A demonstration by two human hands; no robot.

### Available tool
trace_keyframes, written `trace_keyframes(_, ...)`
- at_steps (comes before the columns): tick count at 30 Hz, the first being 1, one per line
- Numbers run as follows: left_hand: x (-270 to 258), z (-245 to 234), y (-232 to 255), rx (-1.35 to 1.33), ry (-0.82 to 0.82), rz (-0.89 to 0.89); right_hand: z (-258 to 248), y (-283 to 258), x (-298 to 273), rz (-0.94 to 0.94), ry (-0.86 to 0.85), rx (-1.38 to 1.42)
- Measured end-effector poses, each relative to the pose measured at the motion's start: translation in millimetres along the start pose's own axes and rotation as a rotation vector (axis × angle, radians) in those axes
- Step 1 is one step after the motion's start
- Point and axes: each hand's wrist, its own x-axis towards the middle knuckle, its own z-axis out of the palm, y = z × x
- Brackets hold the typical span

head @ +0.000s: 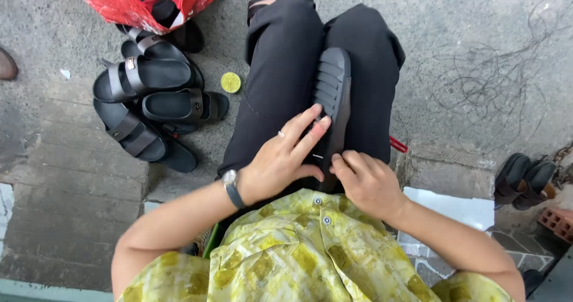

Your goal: Hand-sewing a rubber sole onto a sandal using a specialized needle and thread.

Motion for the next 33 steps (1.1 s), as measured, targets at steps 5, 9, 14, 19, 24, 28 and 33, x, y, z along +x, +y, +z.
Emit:
trace_keyframes(5, -21, -9, 16, -0.015, 0.073, -0.115, -15, -7, 6, 0.09, 0.054, 0.104)
trace_keyframes(9, -10, -42, 37, -1.243, -0.082, -0.441, -9, -8, 3, 0.093, 0.144, 0.147)
trace_keyframes(14, -15, 5, -2, -0.928, -0.053, -0.531, -27, -9, 14, 0.062, 0.15, 0.146)
trace_keyframes(19, -19, 14, -5, -0.718, -0.197, -0.591, -50, -1, 5, 0.007, 0.006, -0.028)
trace_keyframes(24, -20, 13, 3, -0.667, -0.003, -0.486, -92, 16, -1, 0.243, -0.4, -0.36)
trace_keyframes(28, -21, 14, 7, -0.553, 0.03, -0.386, -86, 13, -8, 0.352, -0.447, -0.232)
trace_keyframes(33, -15, 0, 24, -0.259, 0.118, -0.092, -81, 10, -16, 0.389, -0.354, 0.135)
